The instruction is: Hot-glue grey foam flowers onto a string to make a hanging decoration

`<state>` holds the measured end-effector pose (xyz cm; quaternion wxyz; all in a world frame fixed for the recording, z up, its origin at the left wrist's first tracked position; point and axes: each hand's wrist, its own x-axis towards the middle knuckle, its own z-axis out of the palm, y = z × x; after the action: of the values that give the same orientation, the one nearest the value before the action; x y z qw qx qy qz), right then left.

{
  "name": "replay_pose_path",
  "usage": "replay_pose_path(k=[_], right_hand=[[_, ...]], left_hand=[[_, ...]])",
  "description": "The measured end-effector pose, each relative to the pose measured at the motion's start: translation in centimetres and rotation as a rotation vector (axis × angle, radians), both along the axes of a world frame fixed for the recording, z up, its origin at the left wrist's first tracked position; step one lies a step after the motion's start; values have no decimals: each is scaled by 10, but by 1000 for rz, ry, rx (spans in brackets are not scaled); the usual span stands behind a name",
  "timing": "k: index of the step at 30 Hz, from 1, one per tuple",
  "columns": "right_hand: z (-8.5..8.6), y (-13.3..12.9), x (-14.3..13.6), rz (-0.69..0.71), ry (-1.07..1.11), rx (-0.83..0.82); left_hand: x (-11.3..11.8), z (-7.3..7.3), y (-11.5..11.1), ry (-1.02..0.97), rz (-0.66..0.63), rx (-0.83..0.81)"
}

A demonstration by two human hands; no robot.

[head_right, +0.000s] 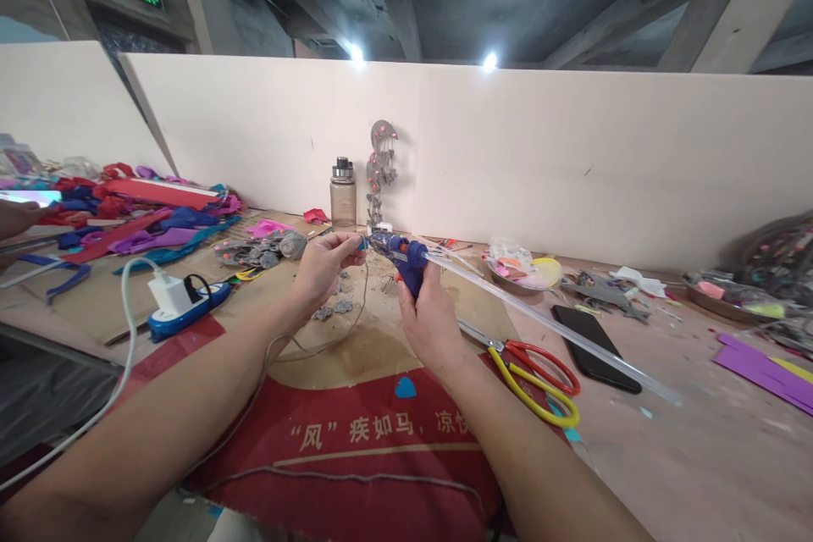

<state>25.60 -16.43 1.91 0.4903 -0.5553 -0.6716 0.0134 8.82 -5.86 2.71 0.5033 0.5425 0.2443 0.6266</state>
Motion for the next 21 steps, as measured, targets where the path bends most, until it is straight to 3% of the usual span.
replay_pose_path(k=[21], right_hand=[[0, 0, -1, 53, 60, -19]], left_hand=[[0, 0, 2, -45, -13, -45]])
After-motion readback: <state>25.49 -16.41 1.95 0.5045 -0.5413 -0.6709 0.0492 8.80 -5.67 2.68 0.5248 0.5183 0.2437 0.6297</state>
